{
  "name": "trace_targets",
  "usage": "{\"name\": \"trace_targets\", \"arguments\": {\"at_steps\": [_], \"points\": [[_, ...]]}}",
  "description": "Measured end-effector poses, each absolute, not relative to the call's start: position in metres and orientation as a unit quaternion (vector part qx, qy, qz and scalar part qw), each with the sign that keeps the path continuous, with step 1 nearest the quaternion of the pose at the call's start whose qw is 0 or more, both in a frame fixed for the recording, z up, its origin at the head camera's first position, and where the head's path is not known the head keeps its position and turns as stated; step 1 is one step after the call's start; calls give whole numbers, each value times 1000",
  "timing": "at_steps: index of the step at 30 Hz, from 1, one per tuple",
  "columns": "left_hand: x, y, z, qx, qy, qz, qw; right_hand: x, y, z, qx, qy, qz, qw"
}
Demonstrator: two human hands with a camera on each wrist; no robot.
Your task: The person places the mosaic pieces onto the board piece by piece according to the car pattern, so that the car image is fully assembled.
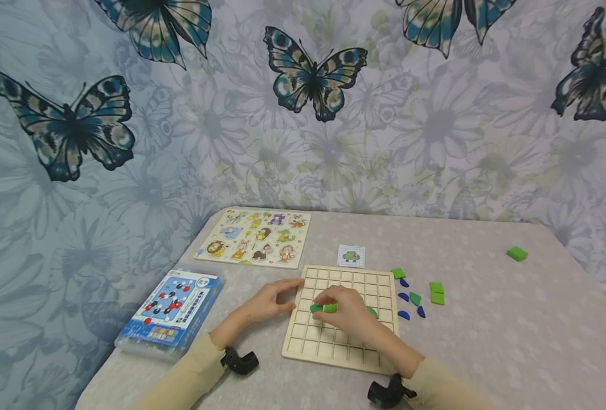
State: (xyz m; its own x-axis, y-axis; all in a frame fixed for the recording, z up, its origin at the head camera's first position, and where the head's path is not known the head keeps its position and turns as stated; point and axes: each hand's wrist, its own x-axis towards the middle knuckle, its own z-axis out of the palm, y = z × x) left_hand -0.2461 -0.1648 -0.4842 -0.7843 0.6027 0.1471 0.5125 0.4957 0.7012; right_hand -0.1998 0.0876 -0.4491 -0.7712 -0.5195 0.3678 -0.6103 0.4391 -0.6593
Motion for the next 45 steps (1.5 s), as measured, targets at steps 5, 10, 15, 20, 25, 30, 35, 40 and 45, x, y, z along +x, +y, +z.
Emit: {"name": "trace_targets", "arguments": {"at_steps": [5,10,15,20,25,30,35,40,45], "points": [[-248,-164,-485,325,863,383,59,-196,80,-459,325,-859,391,58],[-249,-164,-484,326,862,383,57,-197,78,-469,349,-860,363,86],[-248,-165,-484,324,864,381,57,-198,78,-477,363,-860,345,97],[-247,-164,-484,322,866,380,55,-199,79,-479,362,-861,341,102],[-246,-164,-483,324,864,381,54,-200,79,-479,363,-858,349,104],[-248,-165,-483,330,863,380,53,-201,78,-479,374,-850,354,111],[-251,-167,-485,333,865,372,49,-203,76,-481,379,-850,345,121],[-250,-168,-485,335,863,375,50,-203,77,-473,366,-846,377,90],[-249,-165,-485,331,863,379,55,-206,96,-447,336,-835,433,52]]}}
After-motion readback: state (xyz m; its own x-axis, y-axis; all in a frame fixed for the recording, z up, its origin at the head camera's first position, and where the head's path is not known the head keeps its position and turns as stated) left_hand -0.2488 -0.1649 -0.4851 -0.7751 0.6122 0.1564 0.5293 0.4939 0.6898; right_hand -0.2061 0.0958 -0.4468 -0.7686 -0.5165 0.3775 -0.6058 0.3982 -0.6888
